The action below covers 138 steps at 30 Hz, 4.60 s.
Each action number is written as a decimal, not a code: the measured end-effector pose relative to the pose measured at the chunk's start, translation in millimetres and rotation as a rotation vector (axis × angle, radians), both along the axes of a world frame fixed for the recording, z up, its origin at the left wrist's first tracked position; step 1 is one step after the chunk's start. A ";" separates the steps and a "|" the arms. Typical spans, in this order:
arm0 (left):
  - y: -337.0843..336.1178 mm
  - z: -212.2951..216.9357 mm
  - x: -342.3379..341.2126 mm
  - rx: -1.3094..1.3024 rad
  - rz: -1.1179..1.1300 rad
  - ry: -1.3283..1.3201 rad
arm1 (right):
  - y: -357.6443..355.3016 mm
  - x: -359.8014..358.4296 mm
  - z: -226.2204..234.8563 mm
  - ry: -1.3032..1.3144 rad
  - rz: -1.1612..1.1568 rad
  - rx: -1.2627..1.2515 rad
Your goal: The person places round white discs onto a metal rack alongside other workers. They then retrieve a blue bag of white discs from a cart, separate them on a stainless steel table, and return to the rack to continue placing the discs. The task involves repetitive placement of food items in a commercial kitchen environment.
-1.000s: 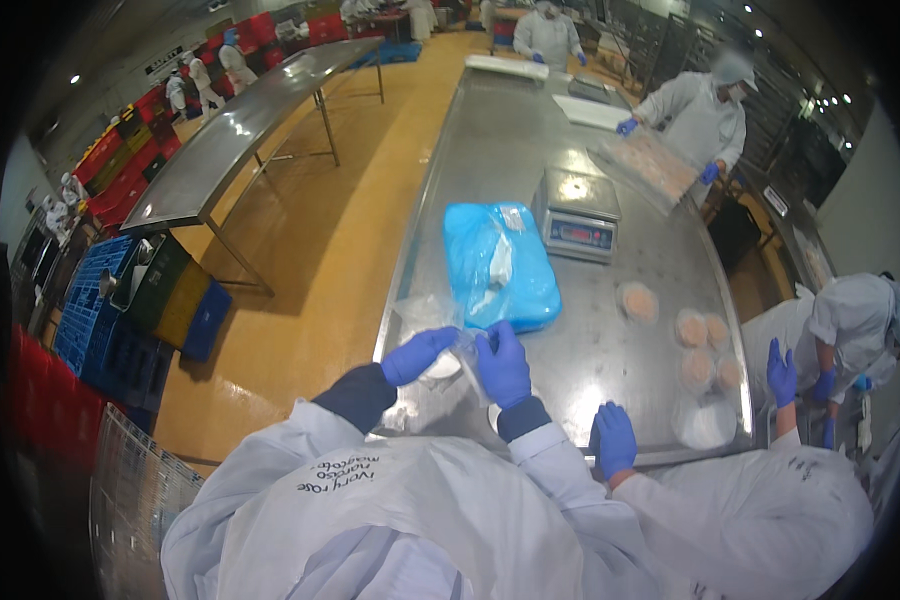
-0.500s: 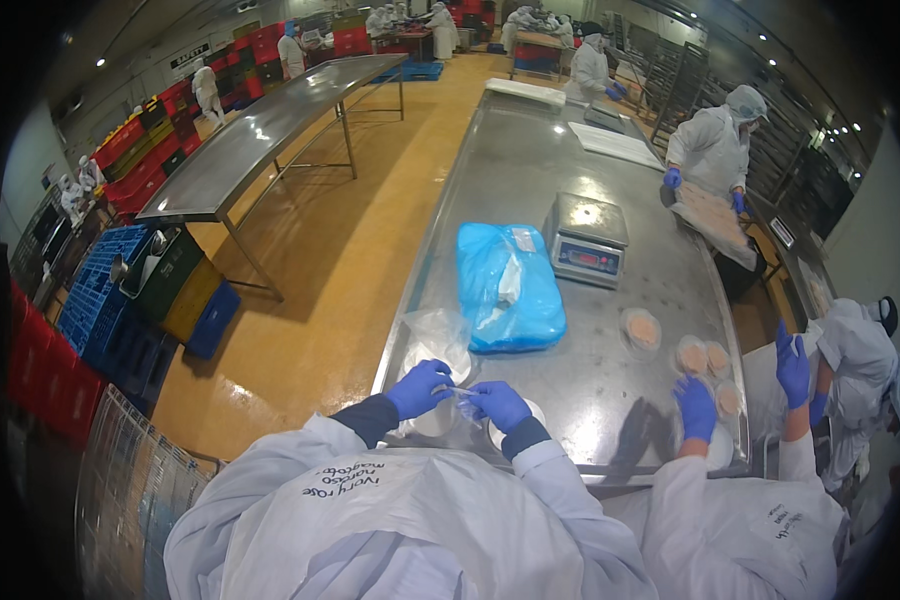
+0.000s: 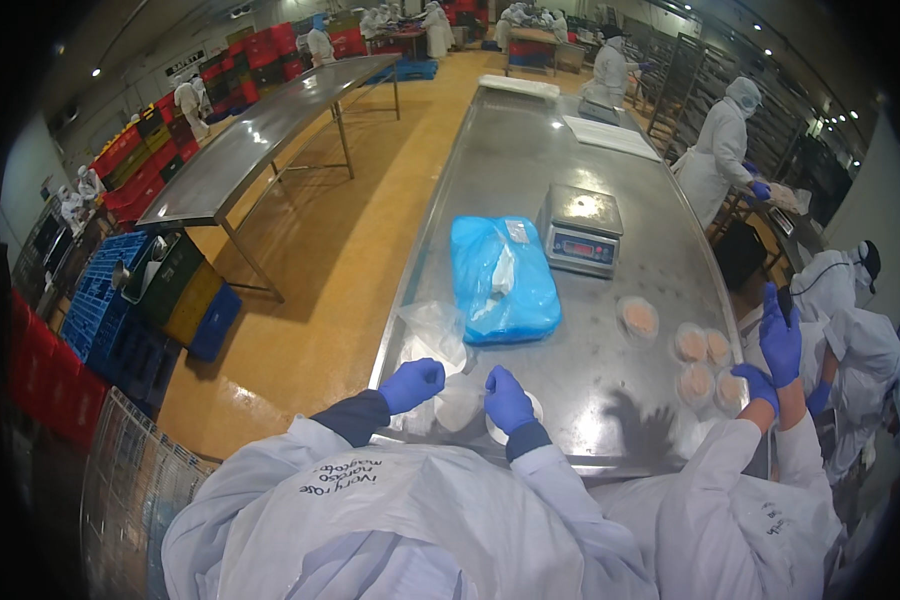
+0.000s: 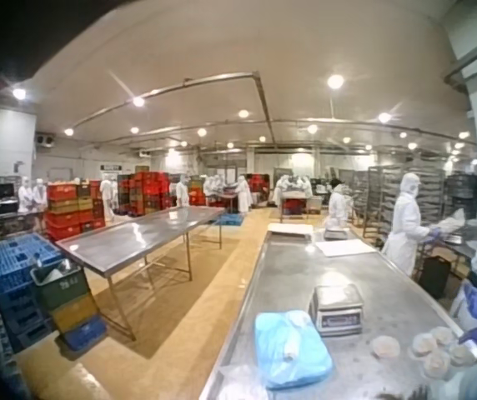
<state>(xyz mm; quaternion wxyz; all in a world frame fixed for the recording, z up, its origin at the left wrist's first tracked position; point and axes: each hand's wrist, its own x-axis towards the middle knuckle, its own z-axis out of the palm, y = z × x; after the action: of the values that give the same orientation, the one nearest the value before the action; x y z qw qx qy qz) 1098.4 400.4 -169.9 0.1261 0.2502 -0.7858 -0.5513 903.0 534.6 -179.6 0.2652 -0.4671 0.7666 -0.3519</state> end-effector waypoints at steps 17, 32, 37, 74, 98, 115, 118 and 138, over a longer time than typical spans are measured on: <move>36.0 -20.6 -33.8 0.044 0.566 0.301 | 1.2 -2.7 -12.1 0.008 -0.215 -0.467; -7.3 -13.6 -22.7 0.064 0.205 0.367 | 28.3 -27.7 28.5 -0.298 -0.342 -0.399; -80.8 -32.5 24.6 0.320 0.603 0.360 | 70.2 -62.7 -6.9 -0.443 -0.373 -0.162; -71.7 23.8 -103.8 -0.262 0.040 0.051 | -74.1 -1.8 14.2 0.185 0.093 -0.295; -55.8 -1.9 -62.6 -0.932 0.436 -0.031 | 12.9 -63.9 -44.5 0.365 0.153 0.510; 26.5 5.3 -86.2 0.168 -0.067 0.280 | 2.9 12.0 52.9 -0.292 -0.320 -0.712; 24.0 1.0 -88.8 0.854 -0.060 0.542 | 4.9 12.6 45.6 -0.287 -0.455 -0.535; -7.6 -16.6 -53.5 0.756 -0.089 -0.030 | 17.2 -41.6 -58.0 0.384 -0.290 0.302</move>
<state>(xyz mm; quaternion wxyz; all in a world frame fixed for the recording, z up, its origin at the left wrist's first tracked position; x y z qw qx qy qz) 1044.9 392.8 -186.5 -0.0104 0.2527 -0.5390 -0.8034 861.3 551.8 -237.6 0.1285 -0.3660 0.9053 -0.1732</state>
